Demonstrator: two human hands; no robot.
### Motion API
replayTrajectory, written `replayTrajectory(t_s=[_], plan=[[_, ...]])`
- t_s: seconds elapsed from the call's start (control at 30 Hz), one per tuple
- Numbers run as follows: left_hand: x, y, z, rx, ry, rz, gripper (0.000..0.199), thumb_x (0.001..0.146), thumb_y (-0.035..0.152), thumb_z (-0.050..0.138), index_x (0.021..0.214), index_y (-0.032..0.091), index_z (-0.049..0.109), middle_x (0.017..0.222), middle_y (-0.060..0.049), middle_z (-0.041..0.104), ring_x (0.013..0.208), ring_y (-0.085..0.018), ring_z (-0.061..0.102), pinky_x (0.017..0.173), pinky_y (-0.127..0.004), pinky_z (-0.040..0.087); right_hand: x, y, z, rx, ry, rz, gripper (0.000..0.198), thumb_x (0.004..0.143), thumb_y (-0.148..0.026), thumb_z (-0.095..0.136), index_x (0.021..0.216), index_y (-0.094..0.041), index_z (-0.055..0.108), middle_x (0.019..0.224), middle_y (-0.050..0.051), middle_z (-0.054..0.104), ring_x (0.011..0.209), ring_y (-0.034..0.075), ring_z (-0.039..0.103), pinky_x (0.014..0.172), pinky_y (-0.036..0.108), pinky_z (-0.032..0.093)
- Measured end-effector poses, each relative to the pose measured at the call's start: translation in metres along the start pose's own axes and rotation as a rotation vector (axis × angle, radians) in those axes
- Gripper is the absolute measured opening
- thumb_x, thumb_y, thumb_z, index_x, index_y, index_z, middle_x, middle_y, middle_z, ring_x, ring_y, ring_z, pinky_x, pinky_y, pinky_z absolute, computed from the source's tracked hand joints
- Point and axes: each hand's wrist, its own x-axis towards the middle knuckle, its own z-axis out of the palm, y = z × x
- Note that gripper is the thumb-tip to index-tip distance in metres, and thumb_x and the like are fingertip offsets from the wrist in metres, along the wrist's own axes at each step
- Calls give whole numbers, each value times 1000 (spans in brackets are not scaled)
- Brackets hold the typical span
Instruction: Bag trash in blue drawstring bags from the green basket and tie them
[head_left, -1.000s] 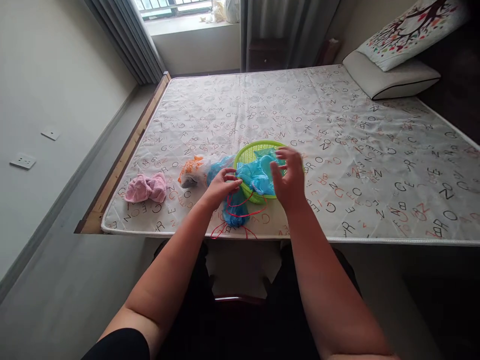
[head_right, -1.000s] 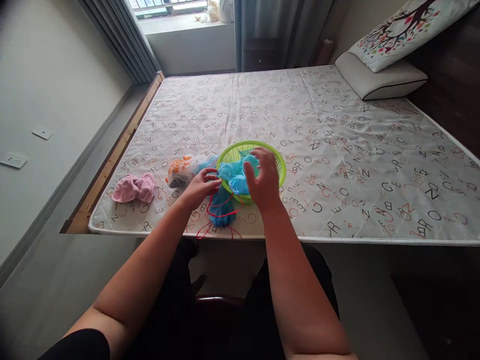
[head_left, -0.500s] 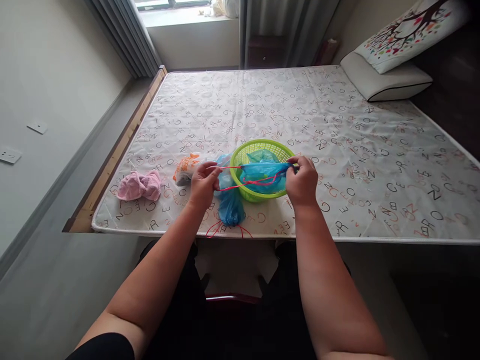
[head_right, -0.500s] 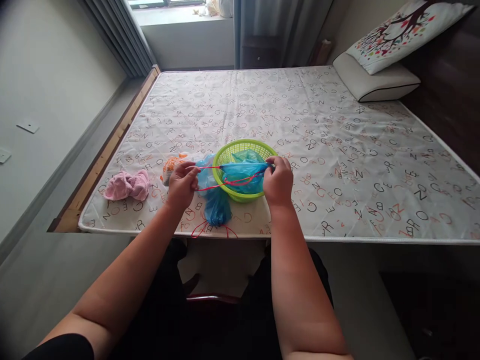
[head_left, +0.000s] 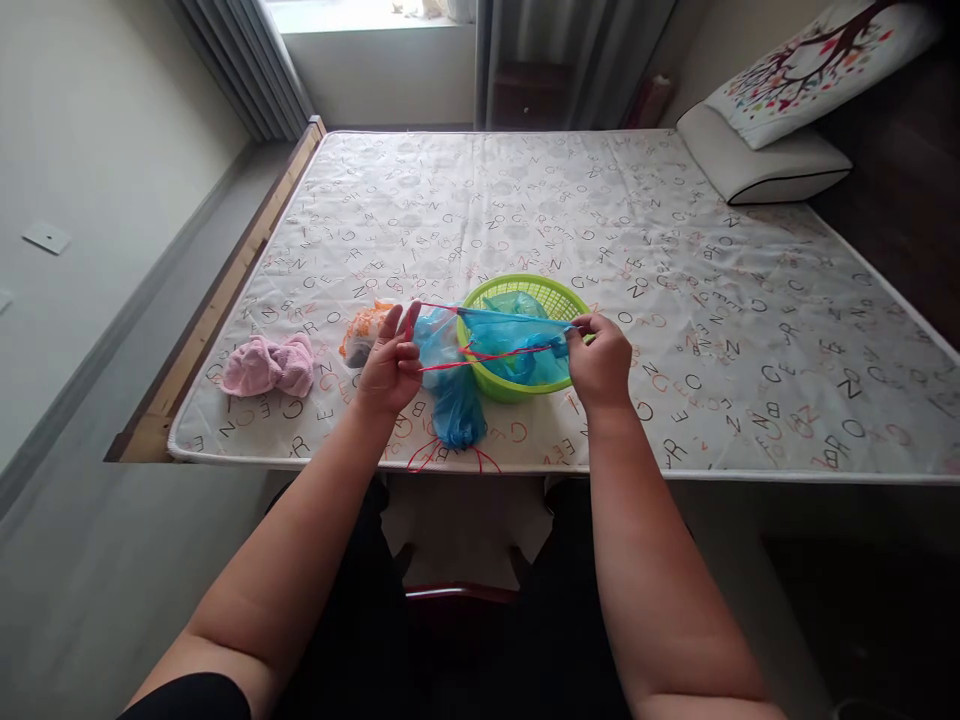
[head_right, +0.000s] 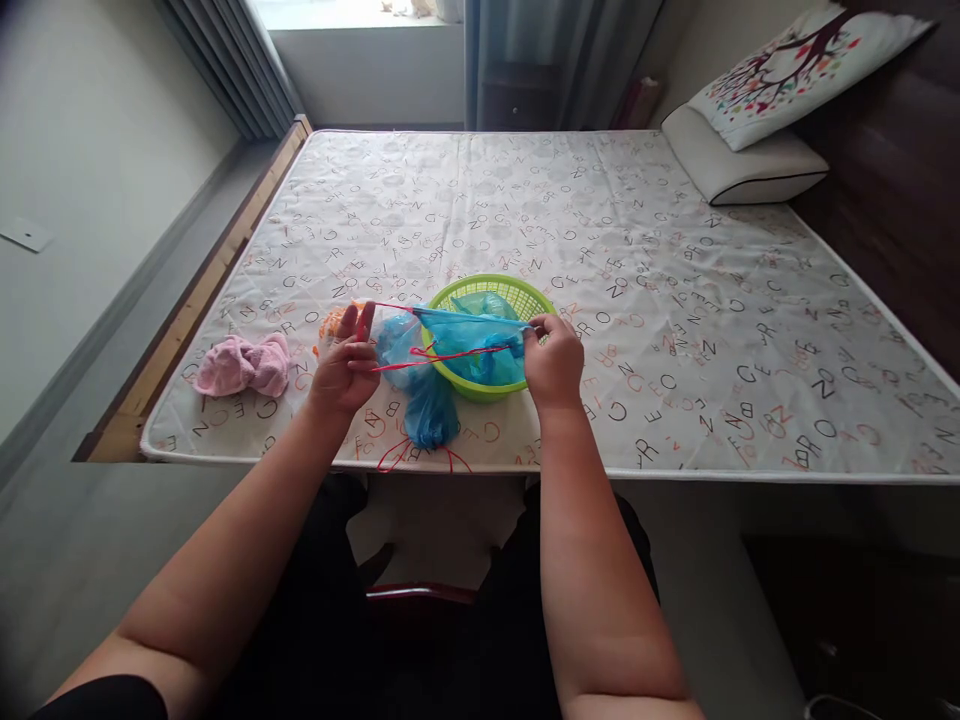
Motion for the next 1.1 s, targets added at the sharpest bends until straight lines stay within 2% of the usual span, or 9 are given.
replayTrajectory(t_s=[0.1, 0.2, 0.4, 0.53, 0.67, 0.77, 0.83, 1.0, 1.1], plan=[[-4, -3, 6, 66, -73, 4, 56, 80, 9, 76, 127, 38, 77, 170, 3, 53, 63, 1, 56, 42, -9, 37, -3, -7, -2, 97, -11, -20, 26, 86, -29, 56, 105, -21, 73, 103, 8, 69, 79, 20, 59, 82, 40, 56], [-9, -8, 12, 130, -165, -23, 54, 84, 25, 85, 135, 38, 73, 171, 0, 51, 80, -8, 72, 43, -12, 42, -7, -16, -5, 129, 34, -90, 32, 84, -24, 52, 110, -24, 71, 115, 9, 67, 88, 20, 63, 82, 38, 57], [-11, -14, 16, 153, -223, -120, 60, 90, 60, 81, 143, 35, 67, 162, -9, 60, 87, -19, 78, 45, -19, 46, -13, -32, -4, 70, -80, -360, 12, 97, -37, 59, 96, -27, 65, 102, 8, 71, 105, 27, 67, 101, 48, 57], [-9, -19, 17, 128, -194, -53, 74, 84, 65, 84, 147, 33, 61, 153, -11, 65, 102, -22, 76, 69, -27, 62, -13, -21, 3, 0, -132, -305, 12, 98, -31, 57, 99, -25, 67, 106, 10, 72, 103, 27, 68, 96, 46, 58], [-9, -25, 17, 212, -164, 52, 79, 80, 66, 88, 145, 31, 59, 153, -12, 65, 122, -24, 70, 85, -29, 61, -12, -11, 7, -62, -110, -242, 20, 96, -23, 51, 104, -23, 69, 106, 12, 72, 102, 27, 68, 96, 47, 57], [-12, -29, 21, 307, -204, 111, 81, 77, 64, 91, 144, 31, 59, 152, -12, 64, 142, -29, 61, 100, -33, 57, -15, -24, 5, -55, -97, -322, 21, 97, -25, 52, 108, -24, 70, 115, 12, 74, 117, 31, 66, 112, 54, 52], [-14, -32, 27, 330, -221, 122, 75, 78, 58, 92, 139, 29, 60, 149, -12, 66, 149, -31, 56, 106, -35, 56, -22, -42, 3, 35, -191, -408, 18, 98, -30, 59, 110, -25, 70, 124, 11, 73, 127, 31, 64, 120, 56, 47], [-16, -37, 39, 236, -126, 87, 53, 88, 45, 82, 132, 28, 59, 148, -11, 65, 143, -28, 60, 98, -34, 61, -43, -70, 11, 235, -864, -454, 30, 92, -36, 79, 118, -27, 70, 131, 9, 69, 121, 27, 68, 108, 47, 59], [-13, -41, 38, 350, 10, 87, 53, 84, 39, 85, 127, 26, 59, 136, -10, 68, 123, -25, 70, 86, -30, 62, -43, -64, 16, 142, -870, -388, 5, 96, -27, 70, 93, -23, 68, 110, 7, 70, 99, 24, 69, 96, 45, 60]])
